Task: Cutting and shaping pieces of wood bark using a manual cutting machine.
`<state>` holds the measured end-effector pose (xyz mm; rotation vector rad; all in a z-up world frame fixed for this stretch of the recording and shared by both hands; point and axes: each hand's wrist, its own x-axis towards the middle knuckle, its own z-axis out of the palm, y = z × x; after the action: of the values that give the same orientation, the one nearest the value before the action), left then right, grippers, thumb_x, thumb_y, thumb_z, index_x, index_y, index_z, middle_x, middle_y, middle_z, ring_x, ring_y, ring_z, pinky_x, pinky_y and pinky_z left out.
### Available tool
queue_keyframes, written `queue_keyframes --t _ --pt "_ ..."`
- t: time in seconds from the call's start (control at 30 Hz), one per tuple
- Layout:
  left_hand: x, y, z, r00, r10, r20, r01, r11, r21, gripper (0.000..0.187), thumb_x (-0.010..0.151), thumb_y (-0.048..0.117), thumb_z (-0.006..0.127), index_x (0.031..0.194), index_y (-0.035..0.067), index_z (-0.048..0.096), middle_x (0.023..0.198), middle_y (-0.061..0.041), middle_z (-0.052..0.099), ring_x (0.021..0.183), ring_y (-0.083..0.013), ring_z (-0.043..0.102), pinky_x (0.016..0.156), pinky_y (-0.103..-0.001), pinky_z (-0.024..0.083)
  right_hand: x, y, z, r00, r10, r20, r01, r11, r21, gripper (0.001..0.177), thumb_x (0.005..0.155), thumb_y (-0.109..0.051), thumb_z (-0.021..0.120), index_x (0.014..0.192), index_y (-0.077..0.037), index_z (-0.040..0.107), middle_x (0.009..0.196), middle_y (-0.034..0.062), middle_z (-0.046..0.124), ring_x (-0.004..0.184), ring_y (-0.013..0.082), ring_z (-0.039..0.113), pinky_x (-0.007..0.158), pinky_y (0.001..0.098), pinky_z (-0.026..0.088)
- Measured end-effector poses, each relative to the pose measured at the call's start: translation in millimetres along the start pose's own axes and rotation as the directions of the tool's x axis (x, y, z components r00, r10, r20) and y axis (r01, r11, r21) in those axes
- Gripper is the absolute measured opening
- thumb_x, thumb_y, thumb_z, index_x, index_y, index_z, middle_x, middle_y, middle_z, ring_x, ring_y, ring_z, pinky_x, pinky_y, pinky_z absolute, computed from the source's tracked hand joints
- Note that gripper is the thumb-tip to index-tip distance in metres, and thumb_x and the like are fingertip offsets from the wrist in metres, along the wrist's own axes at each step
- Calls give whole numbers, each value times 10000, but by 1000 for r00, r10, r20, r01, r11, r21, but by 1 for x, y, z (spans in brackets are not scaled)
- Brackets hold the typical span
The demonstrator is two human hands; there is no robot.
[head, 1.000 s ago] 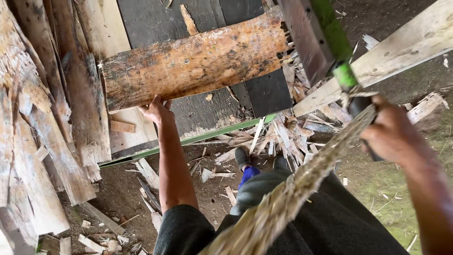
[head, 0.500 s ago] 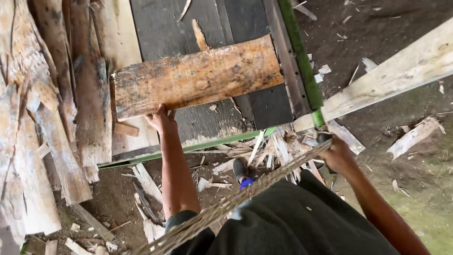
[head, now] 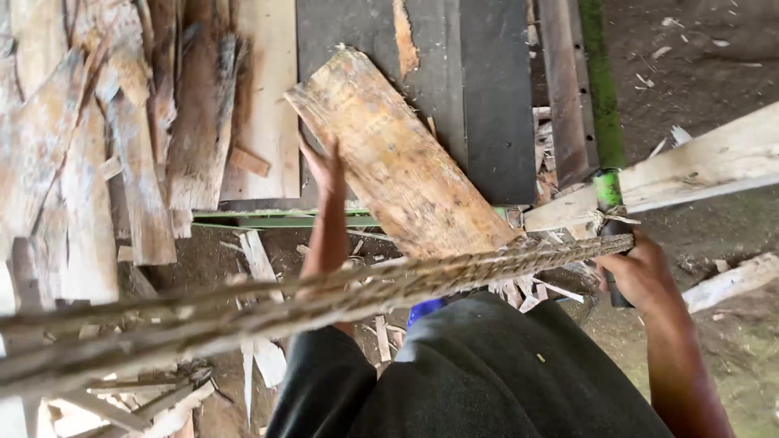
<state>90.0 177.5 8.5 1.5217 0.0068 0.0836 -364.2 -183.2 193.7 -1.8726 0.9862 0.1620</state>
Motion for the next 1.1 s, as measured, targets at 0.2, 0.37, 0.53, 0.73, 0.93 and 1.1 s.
queue_keyframes --t 0.2,0.37,0.53,0.73,0.93,1.1 --pt "-209 -19 -19 975 130 -178 -57 928 368 749 997 416 584 1563 20 295 1591 -255 364 1504 -402 366 1256 -587 329 -7 -3 0 998 -64 1 64 995 71 258 847 -53 636 1101 -50 598 678 118 646 527 225 629 472 401 560" --pt "-272 37 10 594 -796 118 796 559 -233 702 865 245 720 1486 189 398 1367 -106 606 1129 -238 610 929 -500 510 -25 -36 4 997 -69 -28 73 980 185 105 925 -143 686 896 -47 655 685 93 626 520 201 571 440 366 473" --pt "-270 -64 13 747 -630 211 664 699 -264 480 880 51 784 1312 -19 586 1101 -173 698 888 -250 669 805 -407 601 -22 -23 4 962 -263 69 226 914 337 107 939 -128 662 911 -27 641 645 95 591 487 194 546 432 353 443" --pt "-271 34 4 792 -569 221 605 688 -401 405 804 -1 729 1191 31 613 974 -86 735 799 -208 714 749 -383 624 -10 7 2 986 -157 55 119 897 426 179 940 -130 697 1038 -30 586 719 61 561 514 175 526 438 343 424" --pt "-304 52 -63 906 -353 233 407 877 -254 321 919 23 777 1215 -34 668 1006 -97 704 845 -175 630 786 -334 553 -2 64 21 922 -368 120 172 668 724 301 1039 -256 666 1162 0 567 923 129 621 750 208 601 689 342 511" --pt "-321 127 -110 893 -365 262 448 758 -473 382 870 16 763 1237 -3 658 1105 -61 747 974 -156 695 899 -327 580 -20 60 138 883 -356 308 -113 475 873 611 975 -437 573 1435 -50 462 1230 178 634 1079 257 635 968 437 537"
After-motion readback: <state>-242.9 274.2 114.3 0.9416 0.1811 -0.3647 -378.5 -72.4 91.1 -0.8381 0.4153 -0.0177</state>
